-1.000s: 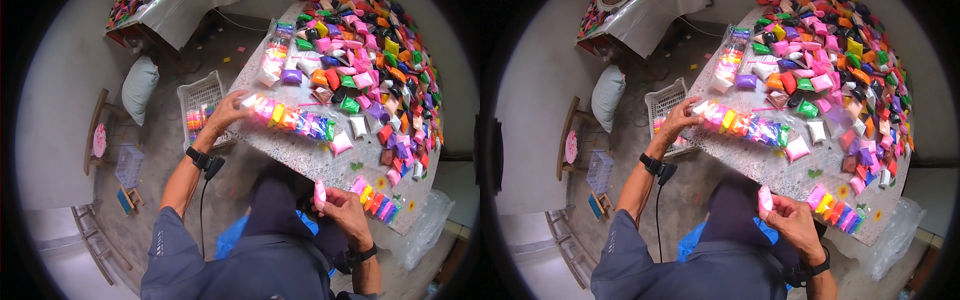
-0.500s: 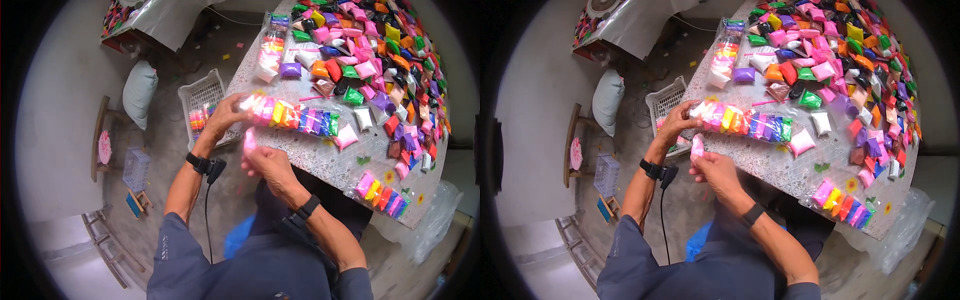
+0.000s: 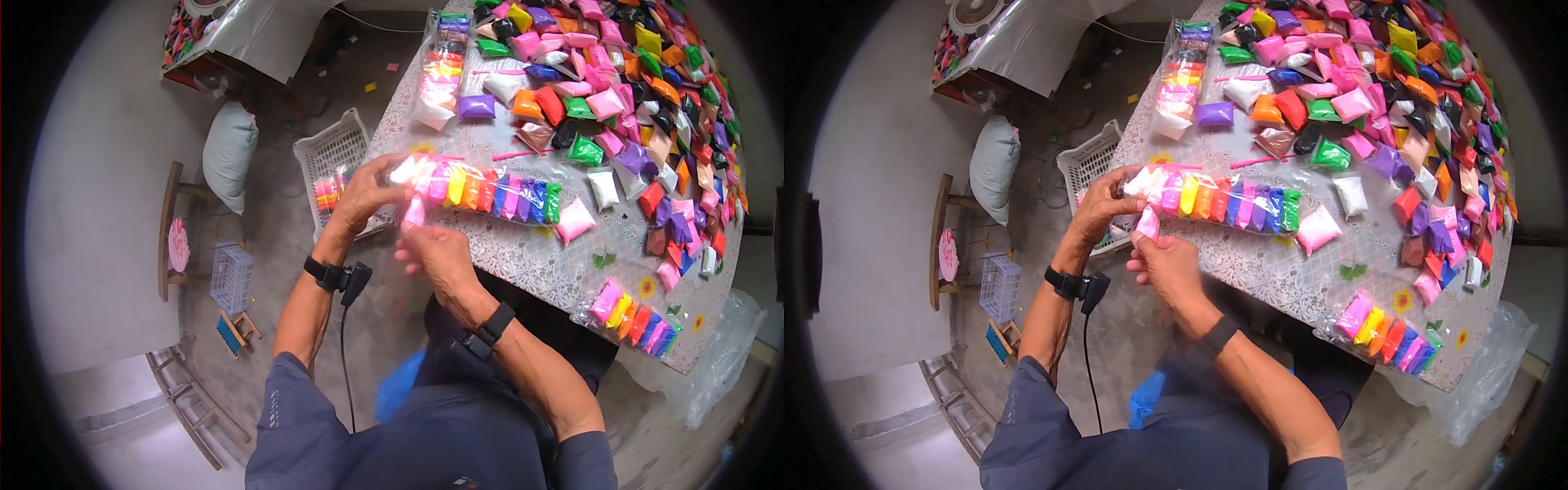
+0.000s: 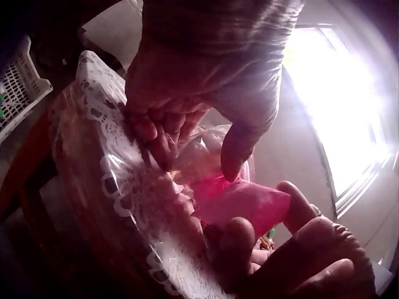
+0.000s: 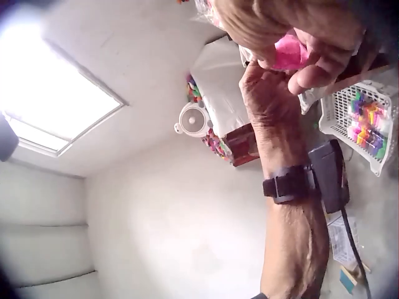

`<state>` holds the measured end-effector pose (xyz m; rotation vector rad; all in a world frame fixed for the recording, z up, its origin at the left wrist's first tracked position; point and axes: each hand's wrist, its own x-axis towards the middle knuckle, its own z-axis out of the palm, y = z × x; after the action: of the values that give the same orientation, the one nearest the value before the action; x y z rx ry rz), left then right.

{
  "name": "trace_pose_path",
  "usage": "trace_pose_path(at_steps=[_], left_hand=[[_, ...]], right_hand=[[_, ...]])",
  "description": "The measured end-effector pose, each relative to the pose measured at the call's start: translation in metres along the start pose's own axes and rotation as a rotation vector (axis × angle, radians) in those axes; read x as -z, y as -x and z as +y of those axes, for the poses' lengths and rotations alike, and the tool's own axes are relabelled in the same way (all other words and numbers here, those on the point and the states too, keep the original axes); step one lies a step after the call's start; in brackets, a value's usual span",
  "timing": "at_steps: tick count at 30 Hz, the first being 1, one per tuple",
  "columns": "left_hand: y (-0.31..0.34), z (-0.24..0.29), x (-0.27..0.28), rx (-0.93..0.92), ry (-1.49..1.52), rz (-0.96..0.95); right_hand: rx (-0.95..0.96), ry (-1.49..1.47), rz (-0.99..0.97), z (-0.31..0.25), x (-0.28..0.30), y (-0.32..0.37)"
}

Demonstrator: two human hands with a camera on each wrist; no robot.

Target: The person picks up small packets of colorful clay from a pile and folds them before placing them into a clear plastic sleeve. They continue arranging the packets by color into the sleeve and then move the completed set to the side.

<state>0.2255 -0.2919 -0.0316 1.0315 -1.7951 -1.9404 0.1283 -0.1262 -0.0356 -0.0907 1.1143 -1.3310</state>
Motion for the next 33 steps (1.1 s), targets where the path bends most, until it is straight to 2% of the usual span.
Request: trace_pose_path(at_steps=[18,24,33], left_hand=[[0.002,-0.005,0.002,0.001,0.033,-0.007],[0.002,-0.006,0.006,-0.017,-0.051,-0.02],[0.002,-0.011,0.007,-0.038,-0.015,-0.031]], right_hand=[[-0.118,-0.094,-0.186,-0.009,0.004,0.0],[-0.154,-0.153,-0.106,-0.022,0.007,0.0],[-0.181,-0.177,-0.064,-0.023,0.012,-0.002]])
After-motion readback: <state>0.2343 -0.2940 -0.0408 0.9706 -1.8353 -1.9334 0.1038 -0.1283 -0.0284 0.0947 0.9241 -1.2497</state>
